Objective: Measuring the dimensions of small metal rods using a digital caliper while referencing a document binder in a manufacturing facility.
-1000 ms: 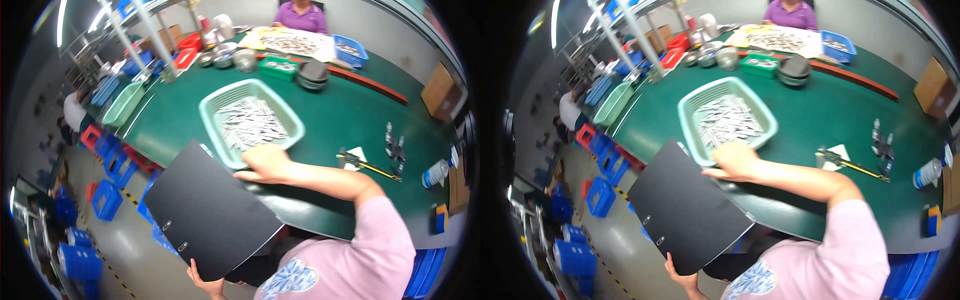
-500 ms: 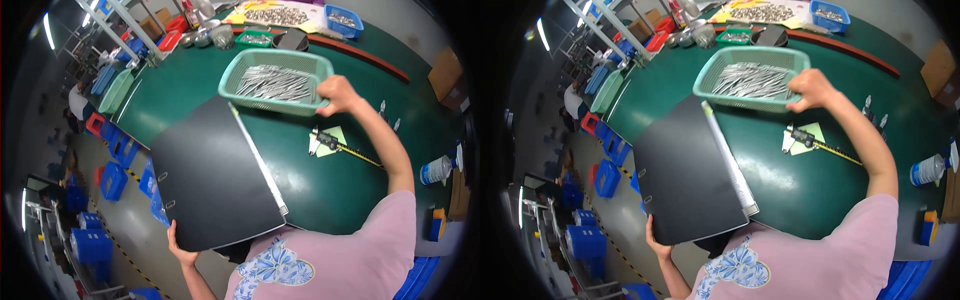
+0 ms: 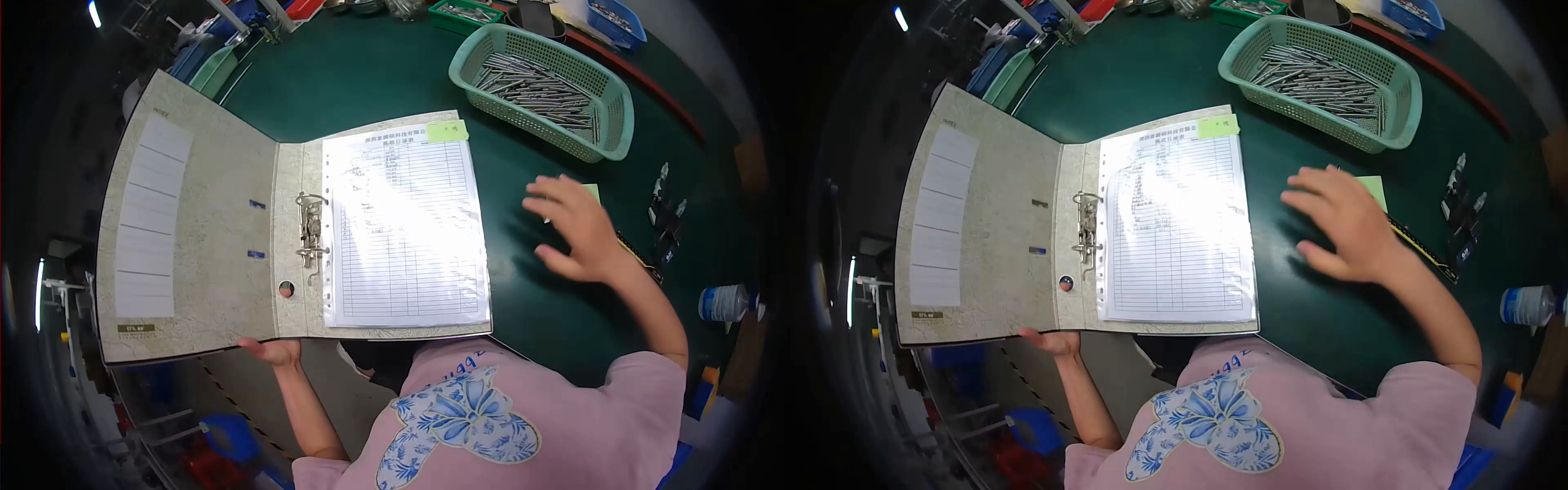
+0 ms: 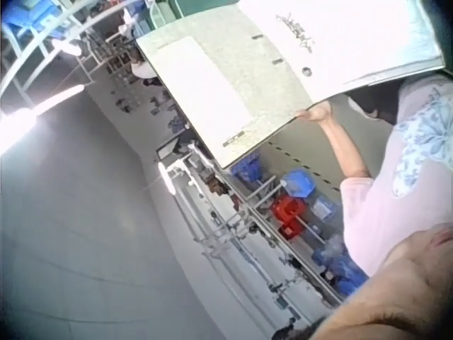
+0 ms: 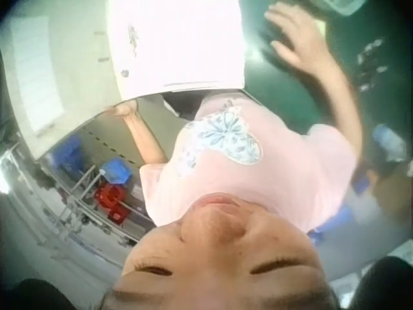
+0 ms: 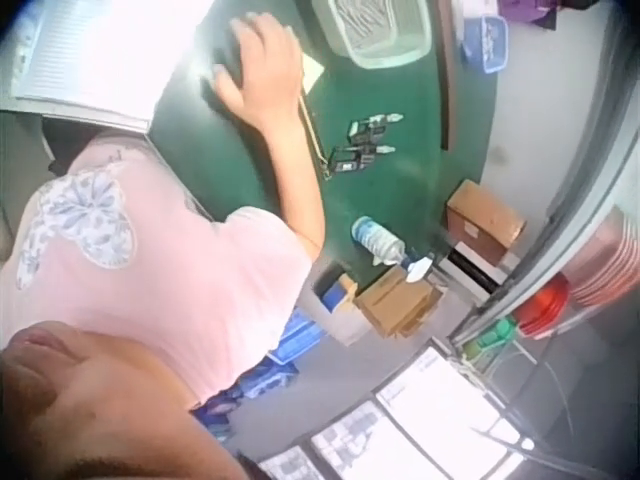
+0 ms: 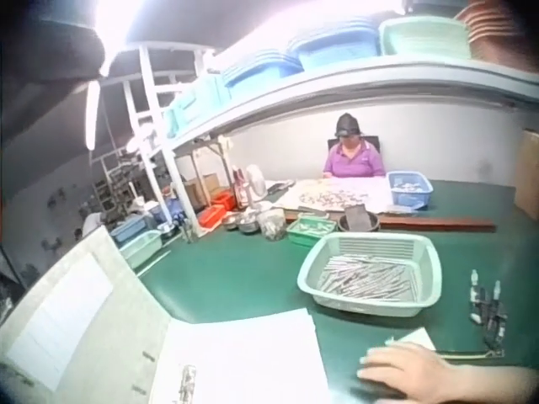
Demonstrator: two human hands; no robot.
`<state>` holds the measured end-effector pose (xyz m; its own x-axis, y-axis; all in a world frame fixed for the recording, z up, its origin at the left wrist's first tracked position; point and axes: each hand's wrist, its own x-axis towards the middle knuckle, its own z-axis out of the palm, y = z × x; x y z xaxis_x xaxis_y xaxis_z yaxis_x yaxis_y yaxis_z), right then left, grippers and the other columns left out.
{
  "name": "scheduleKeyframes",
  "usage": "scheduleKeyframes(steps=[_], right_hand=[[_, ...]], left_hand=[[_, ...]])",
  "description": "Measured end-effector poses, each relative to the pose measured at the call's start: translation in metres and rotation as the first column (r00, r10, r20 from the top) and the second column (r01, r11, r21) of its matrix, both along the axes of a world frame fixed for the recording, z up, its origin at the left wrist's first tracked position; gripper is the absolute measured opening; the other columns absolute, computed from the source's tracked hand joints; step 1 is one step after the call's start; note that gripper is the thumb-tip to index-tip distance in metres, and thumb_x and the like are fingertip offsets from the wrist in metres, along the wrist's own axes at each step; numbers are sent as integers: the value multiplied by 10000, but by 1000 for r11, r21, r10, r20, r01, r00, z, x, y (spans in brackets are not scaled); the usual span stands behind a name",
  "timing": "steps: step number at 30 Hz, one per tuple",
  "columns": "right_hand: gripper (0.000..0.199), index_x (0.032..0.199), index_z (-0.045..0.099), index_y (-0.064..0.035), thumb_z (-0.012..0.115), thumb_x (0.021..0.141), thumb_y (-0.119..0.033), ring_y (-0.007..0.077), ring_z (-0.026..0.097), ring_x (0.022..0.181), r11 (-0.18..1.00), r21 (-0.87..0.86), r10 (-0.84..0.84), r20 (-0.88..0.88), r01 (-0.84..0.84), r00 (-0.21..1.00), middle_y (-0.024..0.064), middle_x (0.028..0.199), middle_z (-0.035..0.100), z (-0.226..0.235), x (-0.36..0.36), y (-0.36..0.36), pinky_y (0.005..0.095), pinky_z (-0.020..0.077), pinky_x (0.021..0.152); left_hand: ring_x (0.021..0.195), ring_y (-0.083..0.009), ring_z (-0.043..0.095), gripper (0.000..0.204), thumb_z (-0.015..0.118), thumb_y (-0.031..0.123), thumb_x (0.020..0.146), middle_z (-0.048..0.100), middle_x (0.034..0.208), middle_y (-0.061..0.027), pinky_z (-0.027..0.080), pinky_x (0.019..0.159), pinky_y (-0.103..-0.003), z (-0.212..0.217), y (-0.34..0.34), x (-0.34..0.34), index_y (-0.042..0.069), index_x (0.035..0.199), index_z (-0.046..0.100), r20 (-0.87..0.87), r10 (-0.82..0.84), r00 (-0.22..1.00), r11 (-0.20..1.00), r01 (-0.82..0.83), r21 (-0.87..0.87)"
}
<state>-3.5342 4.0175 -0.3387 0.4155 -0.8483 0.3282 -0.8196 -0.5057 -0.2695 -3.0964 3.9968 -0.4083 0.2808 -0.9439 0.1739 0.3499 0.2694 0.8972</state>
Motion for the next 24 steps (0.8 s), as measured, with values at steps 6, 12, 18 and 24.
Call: scheduleKeyframes(steps=[6, 12, 18, 24], right_hand=[[586, 1185, 452, -107, 588, 681, -373, 377, 342, 1154, 972, 222, 62, 49, -72, 997, 190, 1242, 364, -42, 71, 9, 491, 273, 948], [407, 1007, 594, -164, 636, 626, -302, 292, 452, 1017, 986, 154, 39, 143, -62, 989, 115, 1114, 473, -23, 82, 22, 421, 374, 869], [325, 903, 608, -126, 663, 594, -208, 267, 496, 947, 999, 21, -54, 270, 50, 961, 99, 1050, 507, -18, 88, 22, 375, 422, 781], [783, 1209, 303, 49, 665, 551, -173, 255, 450, 968, 925, 152, -370, 558, 347, 743, 199, 1135, 404, -7, 98, 35, 336, 374, 816]], left_hand=[[997, -240, 420, 1036, 545, 727, 566, 366, 1201, -93, 369, 852, -382, -15, -19, 19, 34, 1269, 233, -67, -193, 979, 981, 191, -30], [912, -215, 375, 1011, 597, 690, 554, 351, 1197, -53, 365, 765, -358, -17, -13, 14, 73, 1274, 248, -224, -241, 944, 969, 221, -110], [840, -204, 345, 1004, 601, 711, 520, 324, 1207, -6, 344, 730, -346, -33, -6, 20, 125, 1262, 265, -367, -104, 924, 994, 112, 1], [819, -210, 341, 1002, 646, 669, 513, 316, 1217, 14, 348, 730, -361, -38, -5, 16, 144, 1272, 257, -500, -229, 835, 968, 250, -25]])
